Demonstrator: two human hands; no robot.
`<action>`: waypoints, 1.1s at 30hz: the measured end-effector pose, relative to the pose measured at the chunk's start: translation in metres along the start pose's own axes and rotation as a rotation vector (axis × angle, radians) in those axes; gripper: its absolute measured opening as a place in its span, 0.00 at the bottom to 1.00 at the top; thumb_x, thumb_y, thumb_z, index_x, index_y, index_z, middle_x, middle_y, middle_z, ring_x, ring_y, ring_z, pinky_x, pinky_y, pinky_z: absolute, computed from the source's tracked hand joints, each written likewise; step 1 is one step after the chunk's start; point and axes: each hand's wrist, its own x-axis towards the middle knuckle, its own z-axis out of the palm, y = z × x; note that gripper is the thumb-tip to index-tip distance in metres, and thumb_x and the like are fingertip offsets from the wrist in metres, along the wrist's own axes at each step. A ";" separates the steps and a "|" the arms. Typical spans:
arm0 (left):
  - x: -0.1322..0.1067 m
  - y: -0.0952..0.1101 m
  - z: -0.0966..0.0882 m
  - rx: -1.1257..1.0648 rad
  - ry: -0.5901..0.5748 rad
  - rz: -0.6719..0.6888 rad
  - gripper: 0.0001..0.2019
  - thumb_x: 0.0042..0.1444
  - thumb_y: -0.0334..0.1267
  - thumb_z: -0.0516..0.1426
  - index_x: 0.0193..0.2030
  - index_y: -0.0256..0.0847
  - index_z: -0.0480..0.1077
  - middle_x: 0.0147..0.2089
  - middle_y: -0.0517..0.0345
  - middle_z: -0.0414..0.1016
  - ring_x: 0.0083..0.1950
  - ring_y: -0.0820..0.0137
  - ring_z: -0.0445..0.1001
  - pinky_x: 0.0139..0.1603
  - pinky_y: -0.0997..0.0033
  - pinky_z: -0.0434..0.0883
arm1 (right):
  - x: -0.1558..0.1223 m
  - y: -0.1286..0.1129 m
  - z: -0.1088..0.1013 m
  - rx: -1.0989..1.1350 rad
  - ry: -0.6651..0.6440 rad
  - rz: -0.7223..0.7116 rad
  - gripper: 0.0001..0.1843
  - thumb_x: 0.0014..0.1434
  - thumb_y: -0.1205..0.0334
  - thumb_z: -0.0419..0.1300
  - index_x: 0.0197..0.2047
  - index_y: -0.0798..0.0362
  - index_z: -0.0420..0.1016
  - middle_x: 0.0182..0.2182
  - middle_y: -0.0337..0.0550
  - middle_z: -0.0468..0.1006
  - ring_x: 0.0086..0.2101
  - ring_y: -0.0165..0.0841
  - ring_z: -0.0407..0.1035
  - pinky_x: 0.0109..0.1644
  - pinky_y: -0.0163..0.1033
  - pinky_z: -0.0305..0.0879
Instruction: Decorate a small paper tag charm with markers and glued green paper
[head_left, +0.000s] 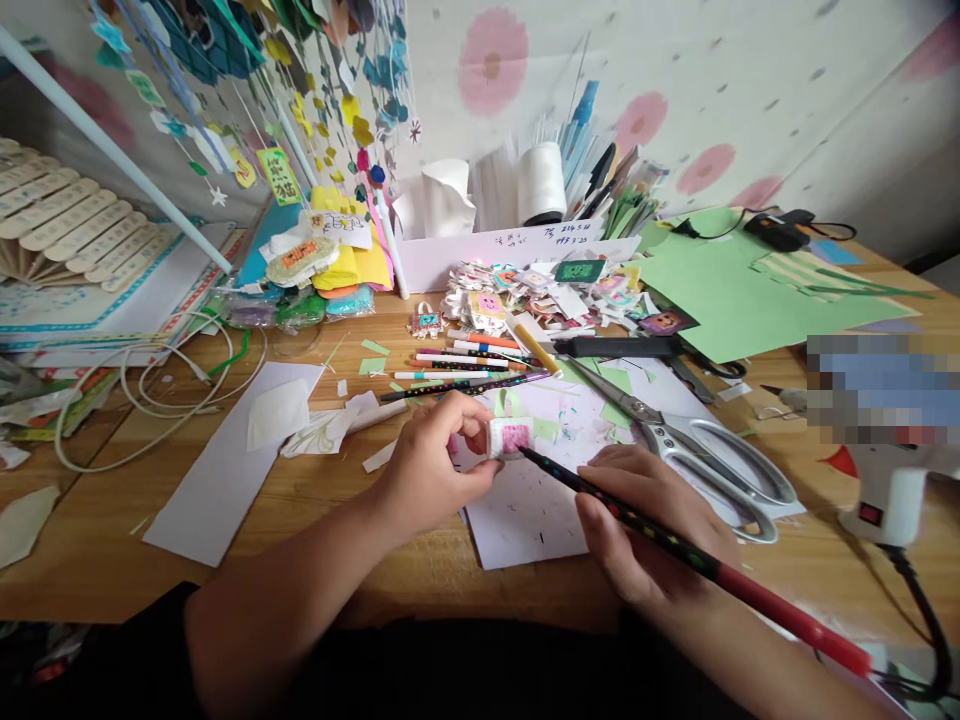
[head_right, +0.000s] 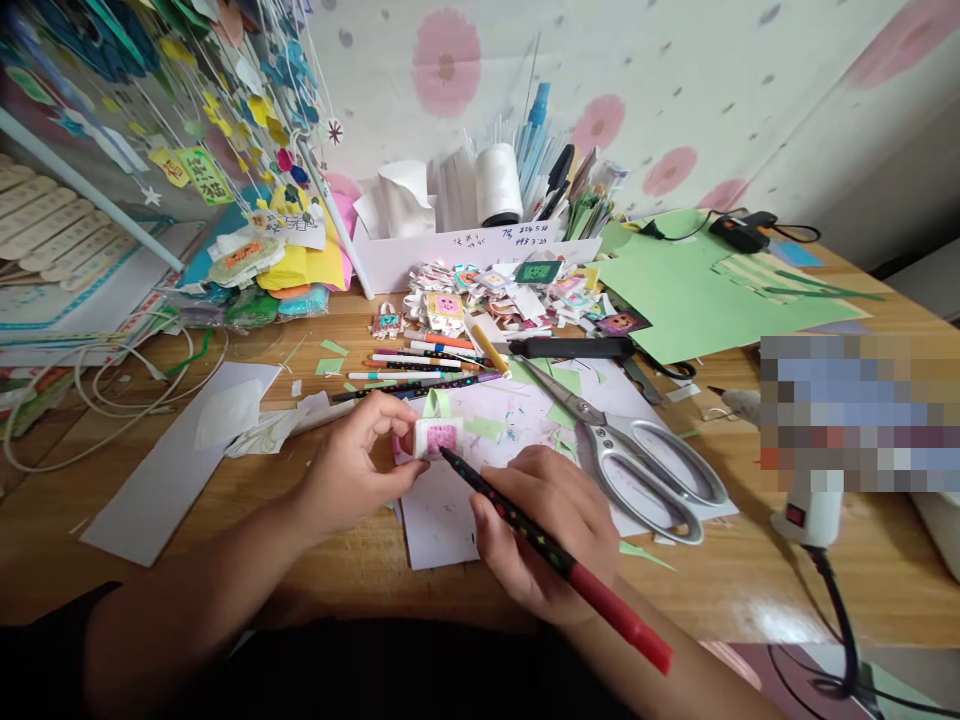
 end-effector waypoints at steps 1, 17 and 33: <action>0.000 0.000 0.000 -0.015 0.002 -0.004 0.14 0.46 0.27 0.59 0.39 0.42 0.63 0.29 0.62 0.71 0.30 0.73 0.69 0.31 0.73 0.67 | 0.000 0.000 0.000 0.008 0.008 0.000 0.10 0.53 0.71 0.61 0.40 0.51 0.73 0.23 0.40 0.72 0.22 0.33 0.68 0.24 0.39 0.67; 0.000 0.001 -0.001 -0.160 -0.025 -0.063 0.14 0.46 0.28 0.60 0.39 0.43 0.62 0.30 0.62 0.72 0.30 0.74 0.70 0.31 0.73 0.67 | 0.003 -0.002 -0.002 -0.051 0.072 0.058 0.09 0.54 0.70 0.61 0.39 0.51 0.73 0.22 0.39 0.71 0.23 0.33 0.69 0.23 0.37 0.66; 0.000 -0.002 0.001 -0.221 0.023 -0.069 0.15 0.46 0.28 0.60 0.40 0.43 0.62 0.31 0.60 0.72 0.30 0.73 0.69 0.30 0.74 0.66 | -0.002 0.004 -0.003 -0.086 0.075 -0.064 0.10 0.55 0.66 0.61 0.42 0.48 0.73 0.23 0.40 0.74 0.24 0.37 0.72 0.25 0.42 0.70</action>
